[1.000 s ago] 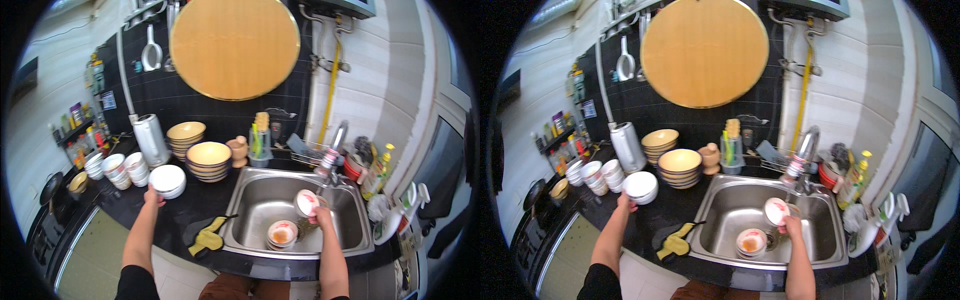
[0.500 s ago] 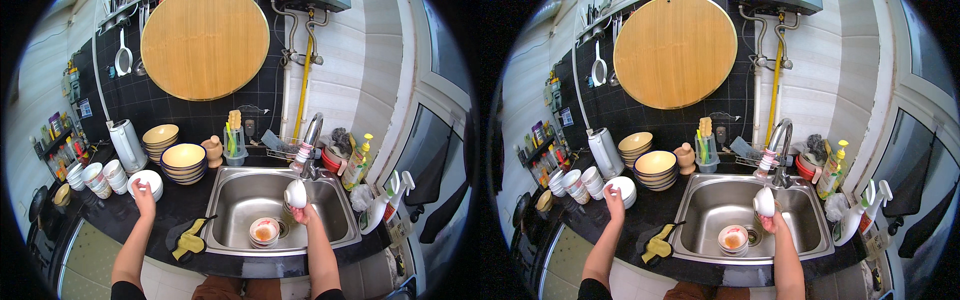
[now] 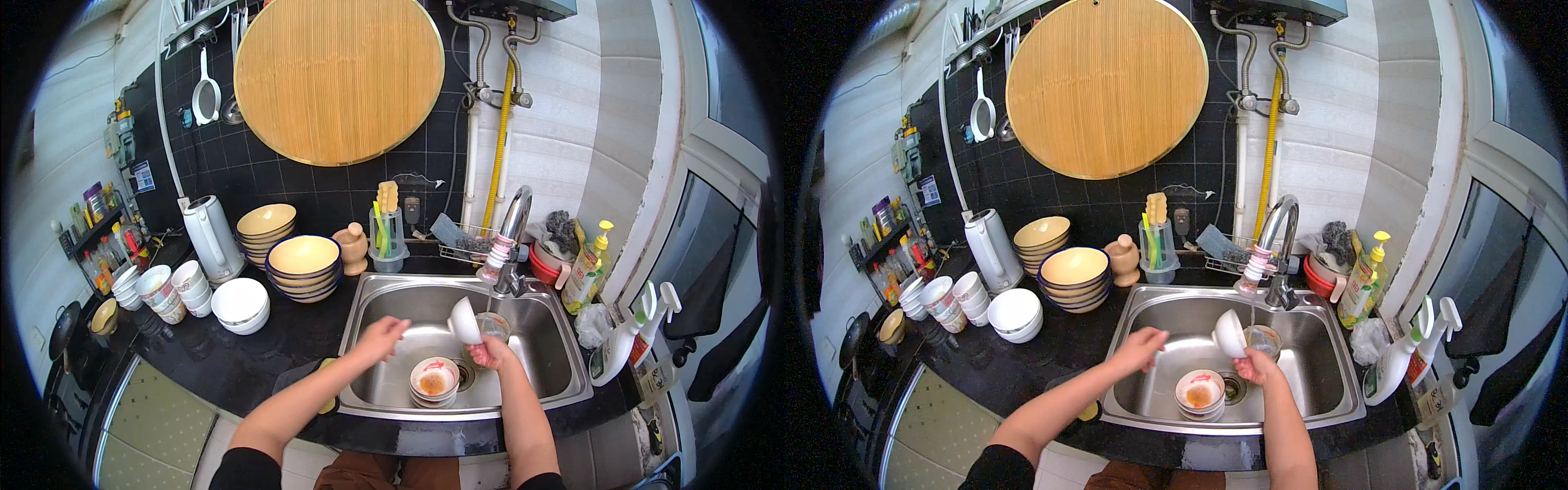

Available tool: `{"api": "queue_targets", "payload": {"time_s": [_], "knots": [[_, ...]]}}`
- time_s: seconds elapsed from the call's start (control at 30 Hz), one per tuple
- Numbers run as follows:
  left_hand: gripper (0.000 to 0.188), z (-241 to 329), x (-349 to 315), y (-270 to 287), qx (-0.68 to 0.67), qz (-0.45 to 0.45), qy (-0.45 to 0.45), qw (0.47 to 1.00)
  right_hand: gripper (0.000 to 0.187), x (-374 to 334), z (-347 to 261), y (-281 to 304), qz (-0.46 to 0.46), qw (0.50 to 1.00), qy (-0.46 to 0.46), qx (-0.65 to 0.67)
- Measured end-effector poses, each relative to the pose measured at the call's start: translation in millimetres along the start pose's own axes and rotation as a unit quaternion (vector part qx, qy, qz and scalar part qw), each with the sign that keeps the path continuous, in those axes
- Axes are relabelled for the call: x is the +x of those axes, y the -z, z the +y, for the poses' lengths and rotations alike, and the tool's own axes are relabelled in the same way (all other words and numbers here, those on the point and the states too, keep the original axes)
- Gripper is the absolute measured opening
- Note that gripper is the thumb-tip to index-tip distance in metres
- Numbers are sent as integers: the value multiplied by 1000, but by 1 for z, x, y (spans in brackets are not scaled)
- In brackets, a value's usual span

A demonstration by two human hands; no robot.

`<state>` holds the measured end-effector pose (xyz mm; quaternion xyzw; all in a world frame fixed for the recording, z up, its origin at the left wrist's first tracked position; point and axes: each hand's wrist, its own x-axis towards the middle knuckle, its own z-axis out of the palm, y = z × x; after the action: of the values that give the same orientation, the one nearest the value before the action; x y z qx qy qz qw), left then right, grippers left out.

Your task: The person washes a series of small white bowls with red patterns in a kitchen sink. They rinse each bowl under running water, scrubbing the interior and exterior surfaces with their hands, and then place the cleaned bowls into a stack on the countertop to the left of the sink.

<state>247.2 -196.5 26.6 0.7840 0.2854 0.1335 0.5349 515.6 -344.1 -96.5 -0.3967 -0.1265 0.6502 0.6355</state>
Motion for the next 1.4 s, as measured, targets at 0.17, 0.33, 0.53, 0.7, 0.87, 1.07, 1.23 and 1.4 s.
{"api": "queue_targets", "payload": {"time_s": [0.17, 0.33, 0.53, 0.7, 0.87, 1.07, 1.23, 1.4], "knots": [[81, 26, 24, -55, -59, -38, 171, 983, 25, -20, 2, -49, 106, 961, 47, -250], [48, -1, 48, -77, -182, -58, 153, 969, 26, -18, 7, -51, 69, 940, 78, -324], [41, -7, 34, -61, 209, 159, -118, 958, 36, -19, 5, -67, 76, 928, 96, -351], [45, 1, 4, -35, 402, 164, -236, 869, 52, -13, 21, -40, 176, 687, 77, -701], [41, -8, -14, -6, 328, 236, -178, 897, 45, -10, 29, -50, 127, 655, 40, -744], [28, -65, -15, 66, -147, 248, 31, 957, 36, -8, 33, -52, 107, 625, 84, -768], [34, -90, -36, 116, -263, 288, 116, 913, 33, -12, 31, -60, 109, 615, 137, -769], [29, -109, -43, 139, -250, 263, 199, 910, 31, -12, 25, -65, 186, 743, 157, -623]]}}
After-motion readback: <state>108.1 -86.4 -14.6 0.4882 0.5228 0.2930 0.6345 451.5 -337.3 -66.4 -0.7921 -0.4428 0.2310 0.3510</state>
